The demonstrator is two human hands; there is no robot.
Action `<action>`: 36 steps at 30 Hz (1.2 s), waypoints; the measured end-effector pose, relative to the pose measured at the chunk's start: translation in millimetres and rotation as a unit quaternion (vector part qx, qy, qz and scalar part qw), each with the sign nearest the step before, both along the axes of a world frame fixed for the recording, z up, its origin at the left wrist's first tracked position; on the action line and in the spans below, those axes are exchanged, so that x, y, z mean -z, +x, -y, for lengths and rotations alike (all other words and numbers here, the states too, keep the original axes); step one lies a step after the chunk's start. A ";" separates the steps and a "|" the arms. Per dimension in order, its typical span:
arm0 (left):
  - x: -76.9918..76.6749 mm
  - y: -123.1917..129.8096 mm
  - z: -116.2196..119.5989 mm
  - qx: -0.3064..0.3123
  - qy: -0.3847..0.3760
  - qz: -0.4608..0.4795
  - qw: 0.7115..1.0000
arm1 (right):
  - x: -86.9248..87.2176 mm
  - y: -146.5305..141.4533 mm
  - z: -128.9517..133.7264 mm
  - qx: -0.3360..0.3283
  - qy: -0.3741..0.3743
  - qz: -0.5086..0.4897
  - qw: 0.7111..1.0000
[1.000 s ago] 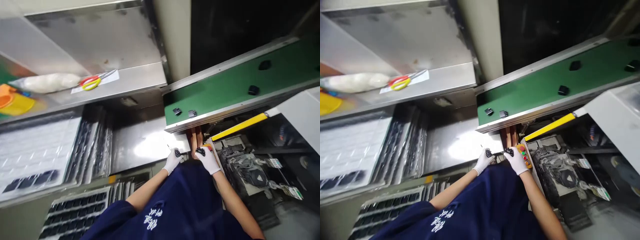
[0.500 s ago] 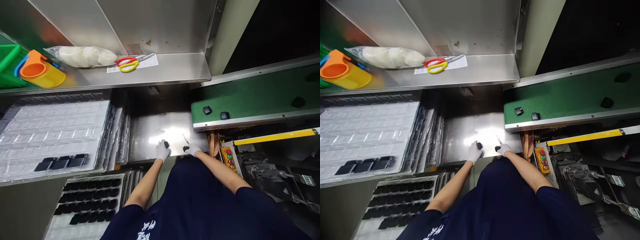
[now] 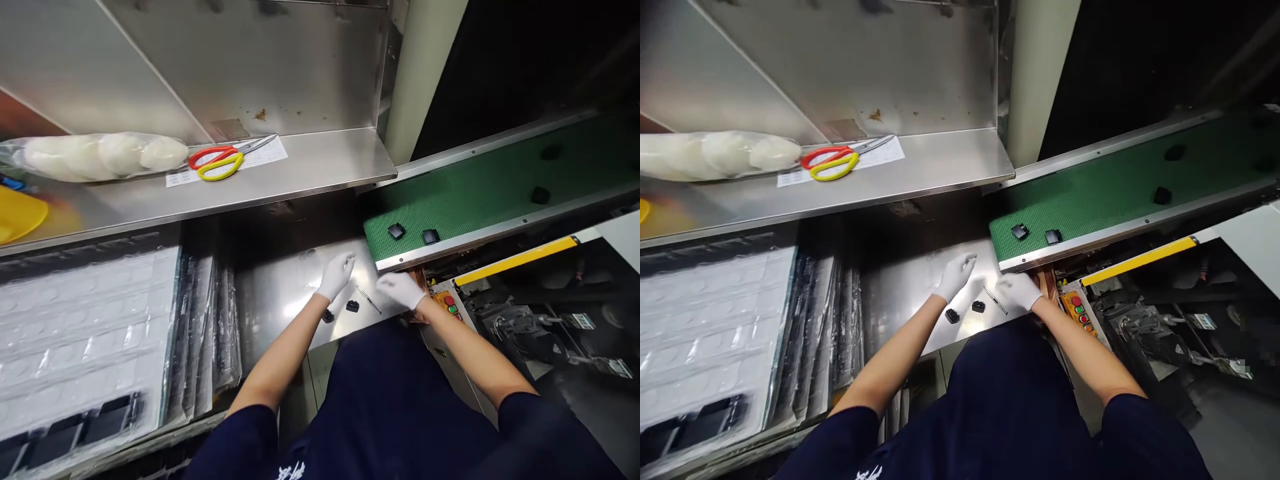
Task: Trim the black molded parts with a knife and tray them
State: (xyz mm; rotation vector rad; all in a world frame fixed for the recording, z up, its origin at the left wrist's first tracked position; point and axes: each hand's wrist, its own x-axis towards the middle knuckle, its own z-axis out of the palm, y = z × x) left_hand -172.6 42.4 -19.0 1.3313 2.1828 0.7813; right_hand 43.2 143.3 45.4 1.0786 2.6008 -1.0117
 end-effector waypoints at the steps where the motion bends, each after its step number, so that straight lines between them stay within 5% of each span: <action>1: -12.6 -3.5 -25.9 0.038 0.013 -0.013 0.999 | -10.8 7.2 -21.4 0.049 0.040 0.008 0.998; 6: -54.5 -4.3 -148.1 0.196 0.017 -0.091 0.976 | -53.0 31.6 -122.8 0.252 0.197 0.084 0.944; 11: -63.7 4.8 -207.4 0.329 -0.053 -0.169 0.927 | -52.1 21.8 -159.3 0.284 0.182 0.174 0.925; 16: -58.2 9.1 -209.7 0.390 -0.084 -0.203 0.894 | -31.6 5.3 -155.8 0.257 0.142 0.201 0.934; 21: -52.7 14.0 -192.8 0.373 -0.081 -0.193 0.904 | -21.2 -4.4 -149.7 0.260 0.133 0.164 0.942; 25: -52.9 10.8 -183.5 0.336 -0.070 -0.164 0.925 | -27.5 -1.9 -149.6 0.280 0.082 0.074 0.954; 29: -54.6 3.4 -173.4 0.295 -0.045 -0.114 0.948 | -47.1 27.5 -136.8 0.299 -0.048 -0.081 0.950; 32: -59.3 0.4 -167.0 0.278 -0.029 -0.078 0.957 | -65.6 75.7 -111.8 0.314 -0.138 -0.203 0.917; 36: -81.6 12.9 -172.5 0.271 -0.004 0.001 0.962 | -85.5 162.2 -66.8 0.345 -0.297 -0.405 0.793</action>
